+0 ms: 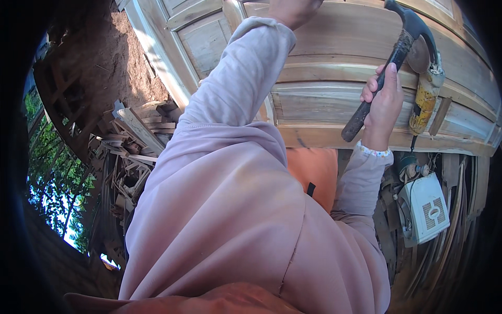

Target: The person uses a chisel and a hammer to carve recesses into a wooden door frame, striking the chisel with the hammer to remove small pieces of wood.

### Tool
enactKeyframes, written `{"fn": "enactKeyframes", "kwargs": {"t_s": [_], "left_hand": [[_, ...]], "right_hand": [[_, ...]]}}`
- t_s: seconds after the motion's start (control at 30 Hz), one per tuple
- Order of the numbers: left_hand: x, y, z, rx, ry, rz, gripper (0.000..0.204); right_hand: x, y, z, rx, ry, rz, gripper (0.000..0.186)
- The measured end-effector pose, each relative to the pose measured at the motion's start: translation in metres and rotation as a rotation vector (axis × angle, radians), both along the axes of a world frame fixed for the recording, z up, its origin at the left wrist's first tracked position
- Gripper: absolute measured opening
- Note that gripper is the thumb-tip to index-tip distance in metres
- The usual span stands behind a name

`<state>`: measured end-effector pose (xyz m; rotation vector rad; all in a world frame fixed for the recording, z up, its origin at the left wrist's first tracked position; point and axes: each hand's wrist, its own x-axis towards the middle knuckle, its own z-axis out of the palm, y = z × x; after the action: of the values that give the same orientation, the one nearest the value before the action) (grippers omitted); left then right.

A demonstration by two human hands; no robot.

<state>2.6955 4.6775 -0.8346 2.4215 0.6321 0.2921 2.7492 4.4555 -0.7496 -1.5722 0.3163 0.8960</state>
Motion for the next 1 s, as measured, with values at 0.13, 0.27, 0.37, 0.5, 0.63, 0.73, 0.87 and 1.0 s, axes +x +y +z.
{"fn": "enactKeyframes", "kwargs": {"t_s": [0.13, 0.27, 0.37, 0.5, 0.63, 0.73, 0.87, 1.0], "left_hand": [[0.003, -0.002, -0.002, -0.005, -0.052, 0.015, 0.009], [0.002, 0.002, -0.003, -0.004, 0.034, -0.012, 0.008], [-0.009, 0.004, 0.000, -0.010, -0.063, 0.014, 0.008], [-0.009, 0.022, 0.037, 0.045, -0.375, 0.133, 0.014], [-0.066, 0.090, 0.111, -0.240, -0.986, 0.495, 0.015], [-0.147, 0.168, 0.100, -0.387, -1.176, 1.005, 0.011], [-0.205, 0.200, 0.050, -0.467, -1.342, 1.279, 0.009], [-0.213, 0.191, -0.026, -0.777, -1.266, 1.401, 0.013]], "right_hand": [[-0.009, 0.011, -0.004, 0.049, -0.090, -0.209, 0.033], [-0.017, 0.004, -0.005, -0.039, 0.119, 0.146, 0.033], [0.005, -0.006, 0.010, -0.037, -0.026, 0.064, 0.034], [0.030, -0.021, 0.040, -0.048, -0.184, -0.070, 0.033], [0.029, -0.025, 0.060, -0.088, -0.236, 0.009, 0.034], [0.019, 0.000, 0.079, -0.167, -0.335, 0.205, 0.035], [0.004, 0.047, 0.085, -0.186, -0.417, 0.477, 0.032], [-0.019, 0.093, 0.097, -0.210, -0.506, 0.706, 0.031]]}}
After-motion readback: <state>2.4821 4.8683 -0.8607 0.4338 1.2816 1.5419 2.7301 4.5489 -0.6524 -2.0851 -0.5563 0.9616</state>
